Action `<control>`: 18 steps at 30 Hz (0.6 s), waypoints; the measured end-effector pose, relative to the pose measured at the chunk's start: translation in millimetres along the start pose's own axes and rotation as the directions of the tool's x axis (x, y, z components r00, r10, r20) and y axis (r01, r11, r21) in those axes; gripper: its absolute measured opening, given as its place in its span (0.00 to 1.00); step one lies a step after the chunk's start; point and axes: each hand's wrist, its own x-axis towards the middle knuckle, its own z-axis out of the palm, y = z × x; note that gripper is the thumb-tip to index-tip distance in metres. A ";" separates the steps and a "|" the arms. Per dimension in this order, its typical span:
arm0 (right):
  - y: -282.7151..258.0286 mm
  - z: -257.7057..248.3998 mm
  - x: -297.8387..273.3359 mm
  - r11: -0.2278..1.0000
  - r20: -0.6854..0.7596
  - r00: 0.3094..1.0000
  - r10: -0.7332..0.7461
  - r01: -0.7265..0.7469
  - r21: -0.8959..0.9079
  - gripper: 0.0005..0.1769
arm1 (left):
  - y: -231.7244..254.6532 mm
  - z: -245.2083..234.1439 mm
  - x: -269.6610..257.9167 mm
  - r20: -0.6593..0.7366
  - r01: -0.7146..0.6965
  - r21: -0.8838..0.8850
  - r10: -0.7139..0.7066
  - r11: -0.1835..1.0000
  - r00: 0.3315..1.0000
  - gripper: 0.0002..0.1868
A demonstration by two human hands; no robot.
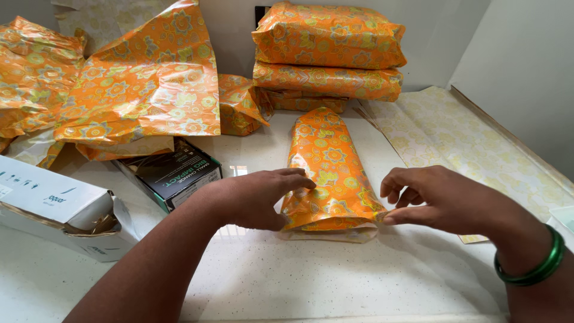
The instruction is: The person wraps a rectangular box with orange patterned wrapping paper on a white countertop. They fold the paper edges, smooth the surface, and secure the package with clear tape, then stack the finished gift with others.
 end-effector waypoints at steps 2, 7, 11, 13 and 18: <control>-3.3 9.5 0.8 0.989 -0.035 0.991 -0.126 0.123 -0.079 0.24 | 7.5 0.6 -1.7 0.050 0.073 -0.023 -0.072 0.997 0.996 0.42; -26.9 44.9 -3.3 0.888 -0.294 0.906 -0.305 0.159 -0.431 0.20 | 21.0 2.9 -2.6 0.035 0.126 0.008 -0.126 0.992 0.991 0.49; -32.2 50.3 -4.2 0.853 -0.322 0.915 -0.241 0.041 -0.521 0.11 | 21.6 4.1 -1.2 0.018 0.135 0.043 -0.136 0.990 0.991 0.47; -29.4 48.6 -6.4 0.868 -0.288 0.917 -0.275 0.108 -0.484 0.18 | 20.3 5.0 -0.1 0.014 0.127 0.052 -0.128 0.991 0.992 0.46; -32.2 57.7 -5.1 0.822 -0.301 0.881 -0.364 0.153 -0.548 0.17 | 17.8 7.2 0.6 0.012 0.118 0.063 -0.118 0.991 0.993 0.45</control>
